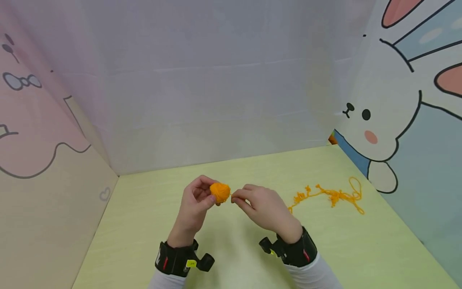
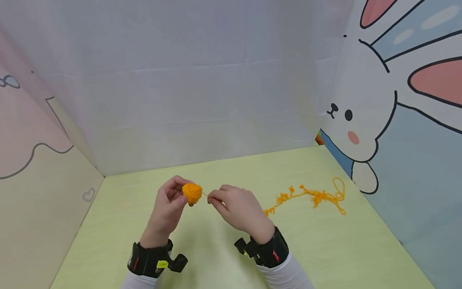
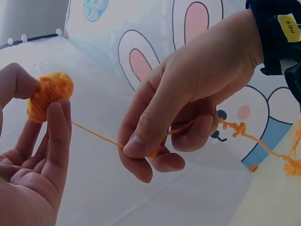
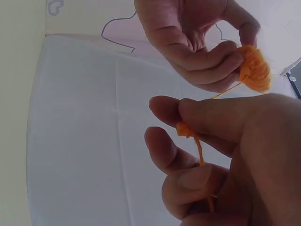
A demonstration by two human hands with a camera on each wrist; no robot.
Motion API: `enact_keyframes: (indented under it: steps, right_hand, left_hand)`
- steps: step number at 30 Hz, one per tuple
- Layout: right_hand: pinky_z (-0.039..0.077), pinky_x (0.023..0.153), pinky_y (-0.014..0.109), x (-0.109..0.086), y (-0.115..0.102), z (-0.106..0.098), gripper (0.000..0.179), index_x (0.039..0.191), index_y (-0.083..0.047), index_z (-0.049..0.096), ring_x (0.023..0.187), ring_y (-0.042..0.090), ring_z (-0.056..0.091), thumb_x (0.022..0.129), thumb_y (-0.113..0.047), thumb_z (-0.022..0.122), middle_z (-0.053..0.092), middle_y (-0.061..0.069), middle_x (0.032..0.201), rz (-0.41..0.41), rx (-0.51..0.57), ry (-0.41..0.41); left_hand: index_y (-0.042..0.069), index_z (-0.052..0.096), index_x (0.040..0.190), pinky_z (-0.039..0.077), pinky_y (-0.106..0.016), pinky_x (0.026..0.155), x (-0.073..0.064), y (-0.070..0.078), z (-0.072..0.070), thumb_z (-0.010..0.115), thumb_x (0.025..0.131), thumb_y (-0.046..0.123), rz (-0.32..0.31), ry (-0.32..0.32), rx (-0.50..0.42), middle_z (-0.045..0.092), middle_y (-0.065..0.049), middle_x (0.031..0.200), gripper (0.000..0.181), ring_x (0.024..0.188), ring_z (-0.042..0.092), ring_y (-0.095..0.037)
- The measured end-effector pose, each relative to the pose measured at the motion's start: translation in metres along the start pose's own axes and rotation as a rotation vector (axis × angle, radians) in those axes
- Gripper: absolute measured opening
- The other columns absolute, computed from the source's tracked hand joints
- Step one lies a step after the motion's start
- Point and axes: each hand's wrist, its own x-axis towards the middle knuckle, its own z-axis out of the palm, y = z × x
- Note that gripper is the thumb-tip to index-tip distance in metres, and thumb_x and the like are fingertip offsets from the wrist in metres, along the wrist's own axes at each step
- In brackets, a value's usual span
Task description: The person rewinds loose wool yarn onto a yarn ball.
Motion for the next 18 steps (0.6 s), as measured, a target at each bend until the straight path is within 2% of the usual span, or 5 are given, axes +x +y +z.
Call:
enact_keyframes:
  steps: [4,7,10,13,18]
  right_hand:
    - [0.048,0.055,0.023,-0.001,-0.005,0.002,0.013,0.101,-0.027,0.073,0.065,0.002,0.05,0.099,-0.031,0.061,0.059,-0.016,0.082,-0.026,0.003,-0.027]
    - [0.047,0.055,0.023,-0.001,-0.008,0.003,0.012,0.099,-0.027,0.072,0.065,0.002,0.049,0.099,-0.03,0.061,0.057,-0.017,0.08,-0.048,0.005,-0.052]
    - [0.047,0.056,0.022,-0.001,-0.01,0.002,0.011,0.098,-0.026,0.071,0.065,0.002,0.048,0.099,-0.028,0.06,0.056,-0.017,0.078,-0.073,0.004,-0.073]
    - [0.046,0.055,0.021,-0.002,-0.011,0.0,0.012,0.097,-0.024,0.071,0.063,0.002,0.048,0.099,-0.026,0.059,0.055,-0.017,0.077,-0.091,0.004,-0.068]
    - [0.046,0.053,0.02,-0.003,-0.012,-0.005,0.011,0.094,-0.022,0.07,0.062,0.001,0.047,0.097,-0.022,0.06,0.058,-0.016,0.079,-0.123,0.013,0.014]
  left_hand:
    - [0.004,0.055,0.112,0.055,-0.02,0.073,0.001,-0.003,-0.001,0.066,0.094,0.007,-0.033,0.164,0.016,0.063,-0.008,0.106,0.021,0.084,0.059,-0.02]
    - [0.0,0.054,0.112,0.056,-0.022,0.072,0.004,-0.008,0.0,0.064,0.092,0.002,-0.073,0.291,0.075,0.063,-0.011,0.105,0.022,0.083,0.06,-0.022]
    - [-0.004,0.054,0.113,0.057,-0.022,0.071,0.007,-0.014,-0.002,0.065,0.091,-0.001,-0.104,0.375,0.148,0.062,-0.013,0.105,0.025,0.082,0.062,-0.024]
    - [-0.007,0.055,0.113,0.057,-0.022,0.068,0.009,-0.021,-0.005,0.066,0.089,-0.004,-0.115,0.406,0.203,0.061,-0.018,0.104,0.027,0.08,0.062,-0.026]
    - [-0.006,0.058,0.112,0.057,-0.022,0.067,0.009,-0.025,-0.008,0.068,0.087,-0.004,-0.118,0.398,0.287,0.061,-0.022,0.104,0.027,0.078,0.062,-0.028]
